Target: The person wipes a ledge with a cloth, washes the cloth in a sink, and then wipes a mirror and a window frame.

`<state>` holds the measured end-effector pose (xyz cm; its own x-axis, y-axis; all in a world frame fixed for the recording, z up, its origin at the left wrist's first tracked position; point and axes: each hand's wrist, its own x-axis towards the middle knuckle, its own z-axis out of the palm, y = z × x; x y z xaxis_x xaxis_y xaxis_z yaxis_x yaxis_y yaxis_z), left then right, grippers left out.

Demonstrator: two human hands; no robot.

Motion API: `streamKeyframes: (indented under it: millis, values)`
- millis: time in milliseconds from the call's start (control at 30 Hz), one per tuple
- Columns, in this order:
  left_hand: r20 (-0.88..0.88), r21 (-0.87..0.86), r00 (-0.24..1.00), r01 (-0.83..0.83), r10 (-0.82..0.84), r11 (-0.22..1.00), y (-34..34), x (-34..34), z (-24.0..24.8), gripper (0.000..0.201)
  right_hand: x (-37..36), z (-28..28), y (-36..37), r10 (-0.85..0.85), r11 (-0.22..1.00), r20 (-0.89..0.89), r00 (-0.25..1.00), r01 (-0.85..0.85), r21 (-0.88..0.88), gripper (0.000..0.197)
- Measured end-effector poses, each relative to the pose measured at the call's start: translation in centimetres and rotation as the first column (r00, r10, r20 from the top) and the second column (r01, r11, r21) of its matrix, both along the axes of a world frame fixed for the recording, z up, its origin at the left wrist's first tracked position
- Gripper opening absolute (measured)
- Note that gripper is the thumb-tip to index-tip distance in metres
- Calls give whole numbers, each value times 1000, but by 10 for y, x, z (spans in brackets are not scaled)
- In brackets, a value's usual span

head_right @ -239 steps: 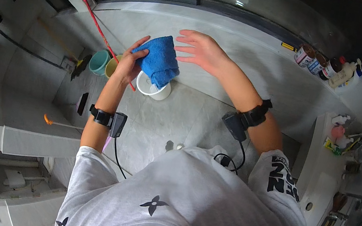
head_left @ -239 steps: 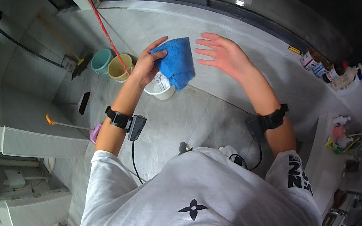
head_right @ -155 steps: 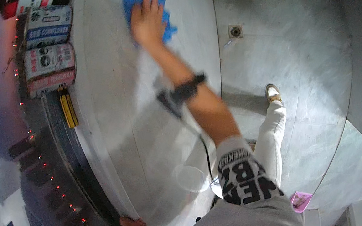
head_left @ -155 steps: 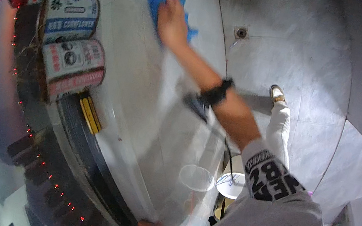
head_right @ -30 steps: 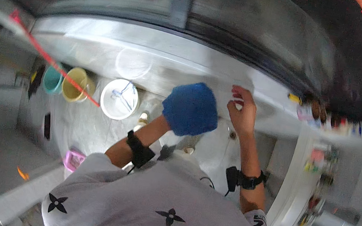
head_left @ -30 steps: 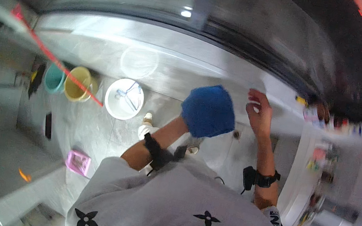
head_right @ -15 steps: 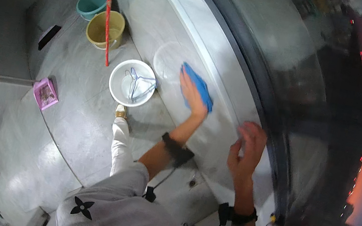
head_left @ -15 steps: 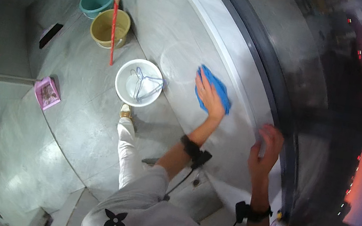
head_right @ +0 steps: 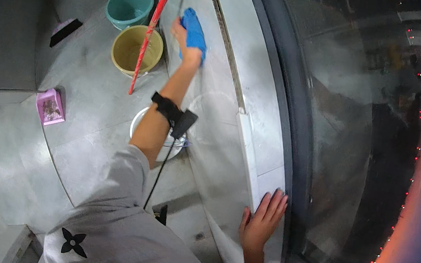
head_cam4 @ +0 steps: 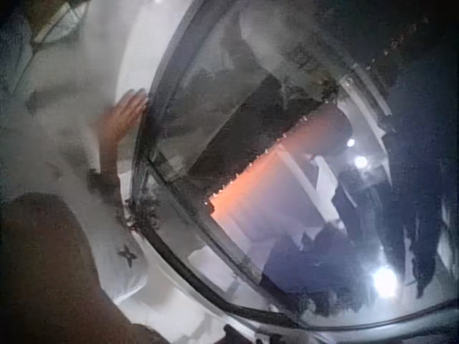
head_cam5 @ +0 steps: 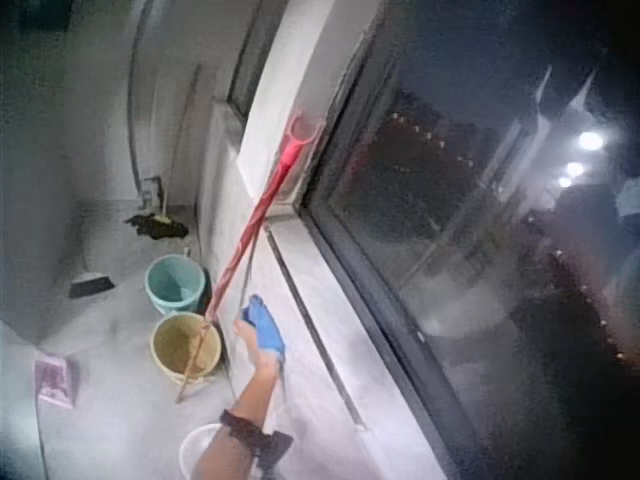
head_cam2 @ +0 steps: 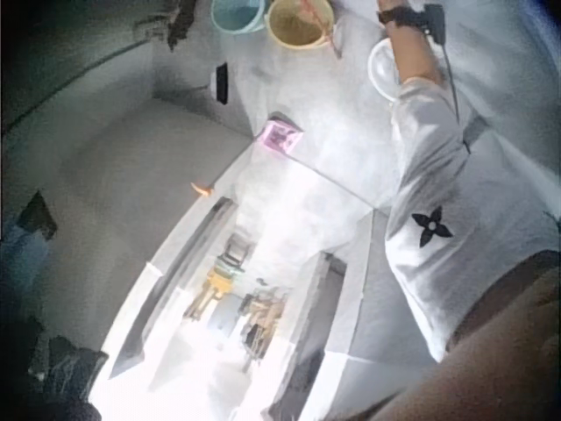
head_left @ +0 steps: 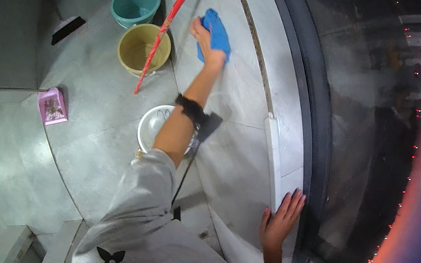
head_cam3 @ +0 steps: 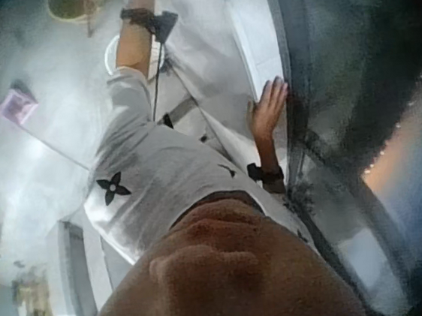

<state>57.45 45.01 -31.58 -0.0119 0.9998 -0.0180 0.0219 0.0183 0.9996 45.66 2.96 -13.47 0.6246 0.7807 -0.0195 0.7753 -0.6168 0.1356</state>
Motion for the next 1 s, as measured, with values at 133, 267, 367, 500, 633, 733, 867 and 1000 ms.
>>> streamKeyframes:
  millis: [133, 267, 367, 500, 633, 733, 867, 1000]
  values:
    - [210, -215, 974, 134, -88, 967, 16, 3, 8, 57, 2, 1, 1, -15, 1000, -37, 999, 16, 23, 61]
    - [207, 59, 962, 169, -178, 984, -53, -11, -8, 59, 2, 3, 7, -11, 998, -80, 997, 16, 56, 60]
    - [129, 285, 971, 157, -200, 946, -138, -37, 1, 63, 1, 2, 9, 1, 998, -75, 997, 4, 70, 60]
    - [69, 341, 940, 292, -334, 893, -312, -96, 16, 57, 0, 8, 10, 71, 991, -88, 994, -60, 116, 70]
    - [35, 229, 888, 440, -459, 869, -492, -165, -30, 36, 0, 1, 6, 159, 975, -137, 978, -133, 179, 80]
    - [56, 259, 916, 370, -397, 892, -509, -166, -49, 29, 2, -1, 1, 218, 973, -137, 966, -204, 107, 82]
    - [33, 326, 931, 335, -365, 884, -470, -152, -67, 26, 5, -3, -5, 196, 977, -192, 962, -173, 127, 74]
    - [96, 191, 955, 258, -279, 947, -349, -116, -91, 26, 3, 3, 1, 177, 982, -250, 952, -152, 114, 67]
